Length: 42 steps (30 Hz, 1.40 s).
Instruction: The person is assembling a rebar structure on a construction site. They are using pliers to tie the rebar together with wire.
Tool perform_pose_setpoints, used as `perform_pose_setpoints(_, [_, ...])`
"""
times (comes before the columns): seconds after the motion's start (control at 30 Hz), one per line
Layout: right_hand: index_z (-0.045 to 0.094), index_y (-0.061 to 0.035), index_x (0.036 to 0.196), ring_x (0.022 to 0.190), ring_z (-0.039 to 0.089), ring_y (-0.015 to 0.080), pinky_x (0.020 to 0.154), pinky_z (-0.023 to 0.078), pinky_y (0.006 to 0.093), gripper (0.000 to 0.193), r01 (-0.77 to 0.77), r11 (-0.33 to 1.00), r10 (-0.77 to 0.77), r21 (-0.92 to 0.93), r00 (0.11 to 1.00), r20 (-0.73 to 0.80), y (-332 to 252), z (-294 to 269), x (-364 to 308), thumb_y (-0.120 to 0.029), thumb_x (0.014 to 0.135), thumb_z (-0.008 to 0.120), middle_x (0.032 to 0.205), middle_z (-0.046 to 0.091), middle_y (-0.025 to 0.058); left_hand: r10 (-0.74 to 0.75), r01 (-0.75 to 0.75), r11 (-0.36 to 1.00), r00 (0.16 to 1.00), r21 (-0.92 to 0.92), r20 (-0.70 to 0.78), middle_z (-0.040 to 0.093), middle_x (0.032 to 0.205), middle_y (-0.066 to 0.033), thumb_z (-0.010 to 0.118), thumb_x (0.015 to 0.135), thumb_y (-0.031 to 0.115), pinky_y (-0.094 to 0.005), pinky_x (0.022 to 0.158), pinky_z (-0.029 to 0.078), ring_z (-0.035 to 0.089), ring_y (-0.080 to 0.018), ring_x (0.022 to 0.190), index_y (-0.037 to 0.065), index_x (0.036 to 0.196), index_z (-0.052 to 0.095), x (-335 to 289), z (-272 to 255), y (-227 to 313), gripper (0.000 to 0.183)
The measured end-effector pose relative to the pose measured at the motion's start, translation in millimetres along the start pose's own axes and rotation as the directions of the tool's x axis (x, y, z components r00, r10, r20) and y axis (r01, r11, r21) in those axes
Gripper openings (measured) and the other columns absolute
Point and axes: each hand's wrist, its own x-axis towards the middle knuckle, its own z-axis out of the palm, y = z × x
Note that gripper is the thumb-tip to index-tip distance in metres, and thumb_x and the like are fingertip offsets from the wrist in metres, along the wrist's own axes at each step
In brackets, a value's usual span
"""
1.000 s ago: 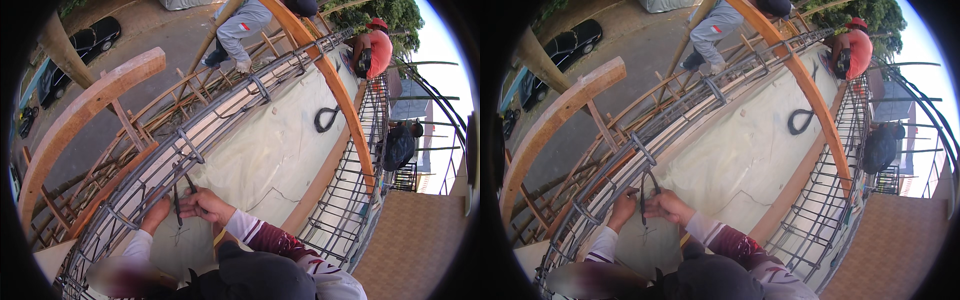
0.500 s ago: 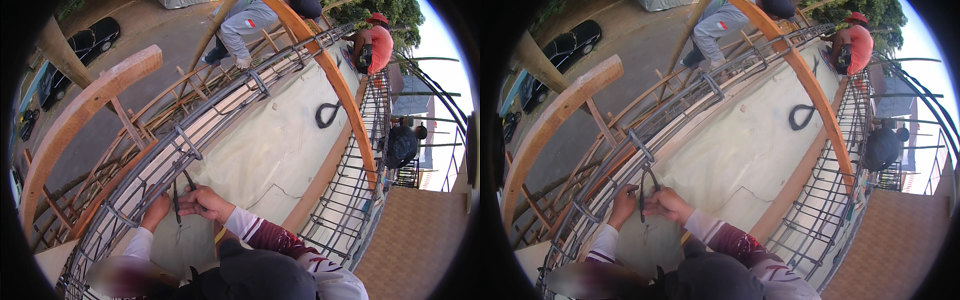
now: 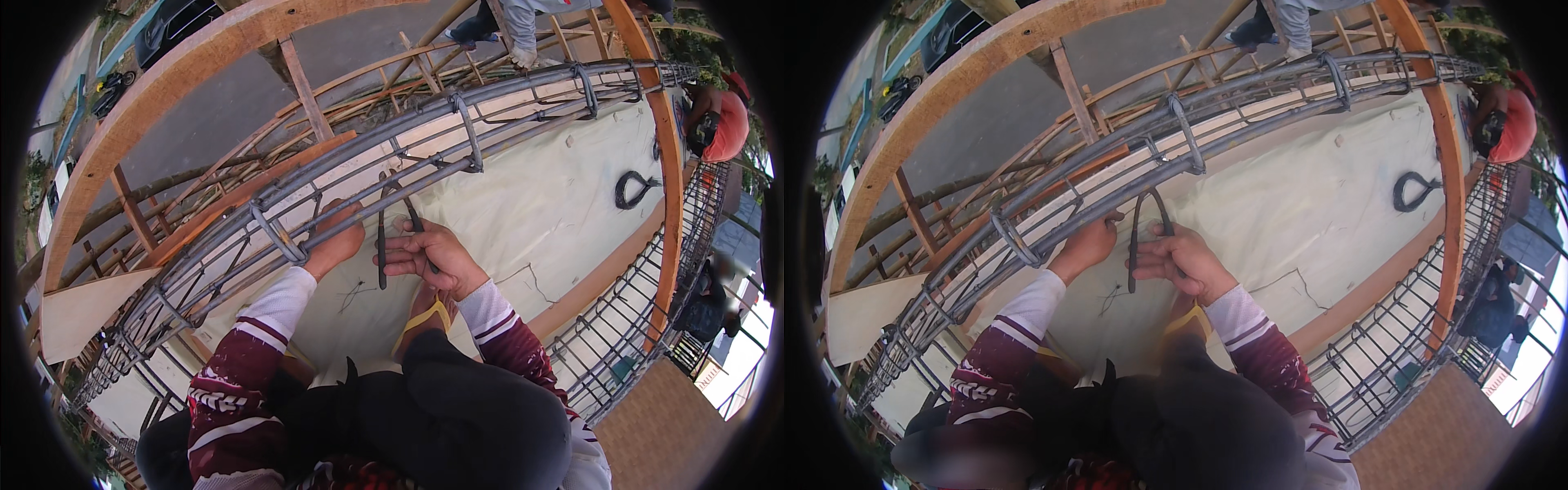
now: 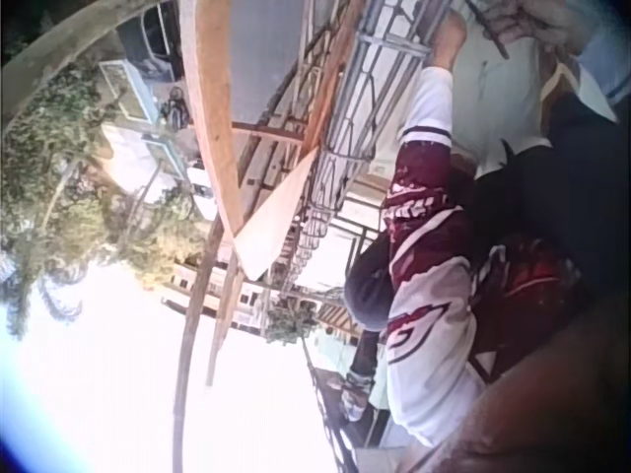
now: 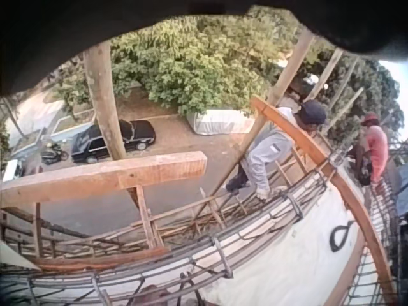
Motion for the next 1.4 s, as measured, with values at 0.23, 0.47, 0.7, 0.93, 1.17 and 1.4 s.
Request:
perform_pose_setpoints(0.23, [0.032,-0.0004,0.126,0.112,0.061,0.0572,0.091,0.058,0.0561,0.037,0.065,0.998,-0.063,0.026,0.996,-0.062,3,3,-12,0.007,0.090,0.039,0.130,0.050,0.0439,0.096,-0.101,0.992,0.993,-0.076,-0.064,0.066,0.101,-0.0256,0.050,0.088,0.006,-0.0519,0.085,0.049,0.062,-0.0448,0.097,0.002,0.101,0.067,2,6,-5,0.022])
perform_pose_setpoints(0.47, [0.031,0.0009,0.127,0.109,0.062,0.0563,0.088,0.059,0.0559,0.039,0.087,0.995,-0.089,-0.038,0.995,-0.042,-4,-8,-6,0.006,0.090,0.041,0.127,0.052,0.0424,-0.052,0.063,0.985,0.996,-0.158,0.073,0.069,0.116,-0.0211,0.051,0.092,0.008,-0.0420,0.099,0.049,0.064,-0.0378,0.113,0.004,0.113,0.073,-4,-8,16,0.031])
perform_pose_setpoints(0.7, [0.032,-0.0003,0.130,0.102,0.068,0.0475,0.083,0.061,0.0509,0.042,0.081,0.996,-0.083,-0.036,0.996,-0.042,-14,-10,-1,0.006,0.091,0.044,0.125,0.057,0.0364,0.055,-0.046,0.981,0.998,-0.190,0.041,0.071,0.110,-0.0232,0.052,0.089,0.004,-0.0412,0.097,0.050,0.066,-0.0382,0.108,0.000,0.108,0.074,-3,-9,14,0.030])
perform_pose_setpoints(0.93, [0.033,0.0008,0.132,0.102,0.070,0.0395,0.075,0.061,0.0414,0.043,0.088,0.975,-0.114,-0.205,0.987,-0.117,-11,-9,-1,0.004,0.091,0.046,0.121,0.062,0.0318,0.072,-0.064,0.981,0.997,-0.186,0.037,0.071,0.107,-0.0252,0.054,0.087,0.001,-0.0400,0.095,0.051,0.069,-0.0374,0.105,-0.002,0.107,0.075,-2,-10,15,0.029])
perform_pose_setpoints(1.17, [0.033,0.0017,0.134,0.101,0.071,0.0381,0.074,0.061,0.0371,0.044,0.074,0.962,-0.102,-0.263,0.991,-0.092,-14,-9,-8,0.002,0.092,0.047,0.120,0.064,0.0307,0.042,-0.034,0.987,0.998,-0.159,0.045,0.071,0.109,-0.0249,0.055,0.087,0.004,-0.0388,0.096,0.051,0.069,-0.0367,0.106,0.000,0.109,0.075,-4,-16,19,0.029])
perform_pose_setpoints(1.4, [0.042,0.0043,0.132,0.079,0.068,0.0224,0.061,0.051,0.0292,0.039,0.085,0.924,-0.169,-0.372,0.965,-0.202,-5,-10,1,-0.005,0.094,0.047,0.107,0.068,0.0165,-0.002,0.023,0.979,0.995,-0.205,0.101,0.071,0.110,-0.0251,0.054,0.089,0.007,-0.0389,0.096,0.051,0.068,-0.0375,0.108,0.000,0.109,0.074,-9,-25,32,0.030])
